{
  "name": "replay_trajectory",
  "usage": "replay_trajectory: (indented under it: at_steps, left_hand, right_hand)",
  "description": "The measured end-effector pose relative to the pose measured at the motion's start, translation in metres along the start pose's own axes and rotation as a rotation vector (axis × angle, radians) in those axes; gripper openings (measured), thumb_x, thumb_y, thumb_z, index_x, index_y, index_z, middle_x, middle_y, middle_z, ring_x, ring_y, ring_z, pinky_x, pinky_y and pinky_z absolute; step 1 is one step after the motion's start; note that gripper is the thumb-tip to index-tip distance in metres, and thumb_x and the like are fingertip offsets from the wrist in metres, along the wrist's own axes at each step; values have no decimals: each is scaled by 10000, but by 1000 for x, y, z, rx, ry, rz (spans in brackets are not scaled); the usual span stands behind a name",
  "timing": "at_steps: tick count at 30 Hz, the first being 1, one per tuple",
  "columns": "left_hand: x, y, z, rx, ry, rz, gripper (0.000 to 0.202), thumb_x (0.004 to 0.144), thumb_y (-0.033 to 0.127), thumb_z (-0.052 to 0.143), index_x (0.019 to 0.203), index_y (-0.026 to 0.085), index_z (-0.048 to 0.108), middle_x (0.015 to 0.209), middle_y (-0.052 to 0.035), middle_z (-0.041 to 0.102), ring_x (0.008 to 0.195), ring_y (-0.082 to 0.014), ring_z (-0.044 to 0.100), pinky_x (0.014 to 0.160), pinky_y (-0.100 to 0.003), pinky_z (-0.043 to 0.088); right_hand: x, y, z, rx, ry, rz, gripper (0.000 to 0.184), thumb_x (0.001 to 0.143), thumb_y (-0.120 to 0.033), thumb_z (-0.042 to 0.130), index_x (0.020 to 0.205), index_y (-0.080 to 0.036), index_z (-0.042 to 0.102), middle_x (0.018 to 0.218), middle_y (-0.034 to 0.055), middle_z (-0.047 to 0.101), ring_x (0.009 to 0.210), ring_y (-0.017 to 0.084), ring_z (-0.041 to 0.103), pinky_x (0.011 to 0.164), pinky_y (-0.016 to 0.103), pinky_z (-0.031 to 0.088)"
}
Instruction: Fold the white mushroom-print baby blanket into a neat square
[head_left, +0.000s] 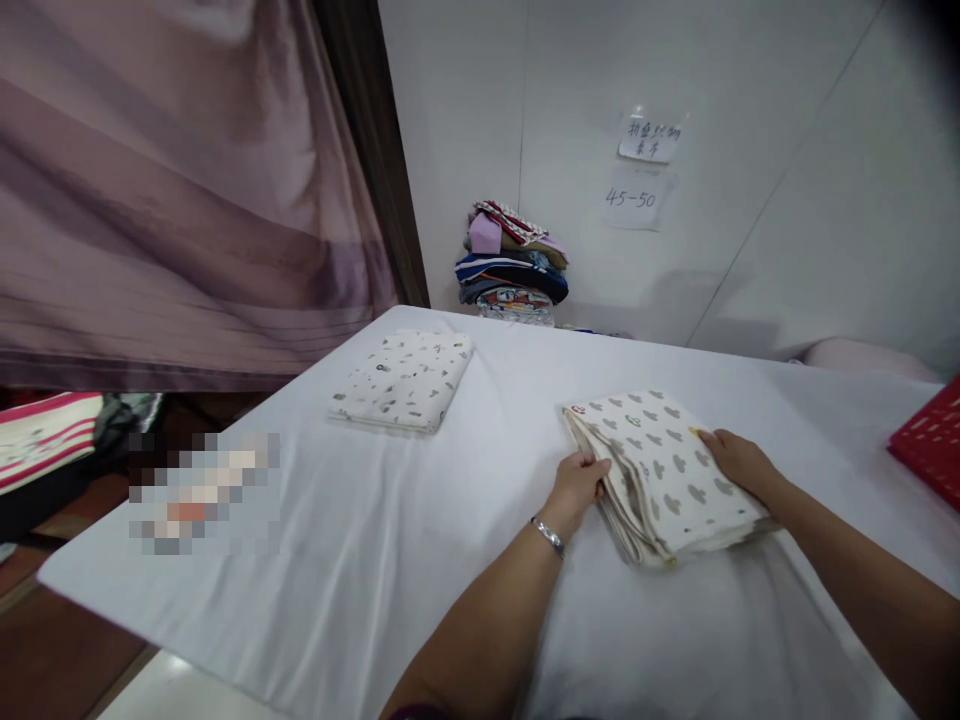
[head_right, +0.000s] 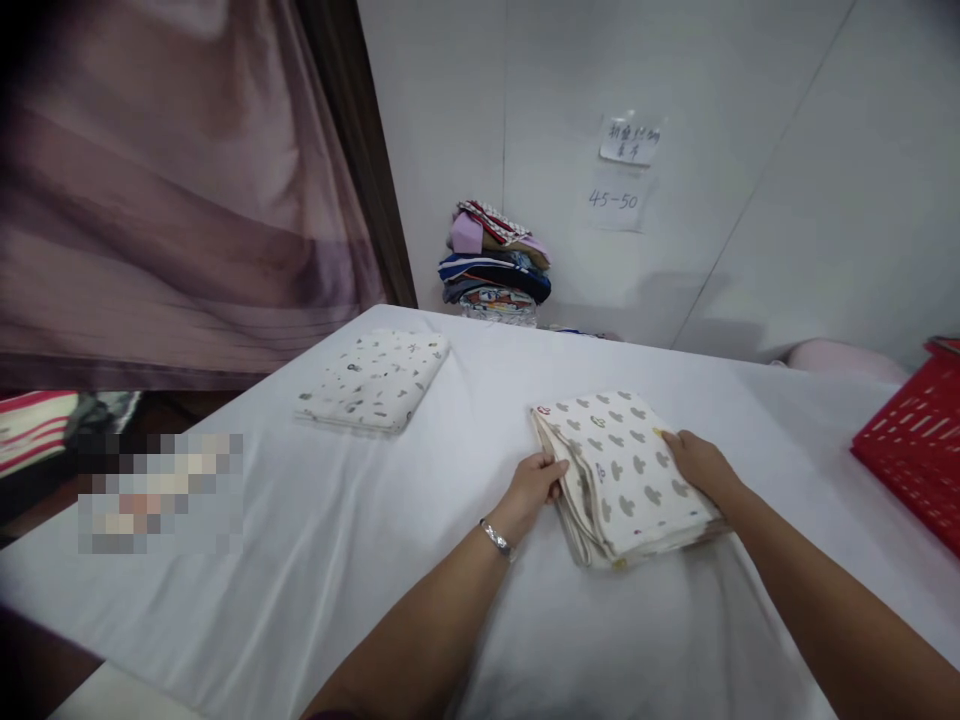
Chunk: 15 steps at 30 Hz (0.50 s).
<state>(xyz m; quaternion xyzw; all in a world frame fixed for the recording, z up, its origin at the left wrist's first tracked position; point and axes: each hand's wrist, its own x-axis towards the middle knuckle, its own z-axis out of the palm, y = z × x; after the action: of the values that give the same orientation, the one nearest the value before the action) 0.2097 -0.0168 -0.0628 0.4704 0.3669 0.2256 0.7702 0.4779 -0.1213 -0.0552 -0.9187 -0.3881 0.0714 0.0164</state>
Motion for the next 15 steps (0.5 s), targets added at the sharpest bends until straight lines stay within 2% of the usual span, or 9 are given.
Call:
replay_trajectory:
  at_steps: [3,7,11,15]
  left_hand:
    - [-1,1,0,41,15,-15,173,730,241,619,639,161,496,454,51,453,412,-72,406,419,-194,281]
    - [0,3,0,72,20,-35,133,729,210,590,641,162,502,466,43,470,417,-76,433,407,-188,295]
    - [-1,4,1,82,40,-35,133,724,195,587,635,165,492,456,48,457,417,-75,430,401,-182,298]
    - [-2,5,3,89,54,-28,190,774,303,568,663,166,497,454,41,463,403,-84,425,388,-194,294]
  right_hand:
    - [0,1,-3,-14,-13,-10,512,907,-515,215,918,-152,577,902,165,656,883,292,611,727,359,427]
    - [-8,1,-6,-8,-26,22,581,880,-596,209,973,-159,580,963,171,654,906,302,610,723,367,431]
    - [-12,4,-5,-24,-47,50,571,882,-577,215,968,-155,590,961,175,655,899,302,614,729,378,436]
    - [1,7,-5,22,-57,8,604,862,-615,248,953,-143,614,999,186,652,921,310,609,765,388,440]
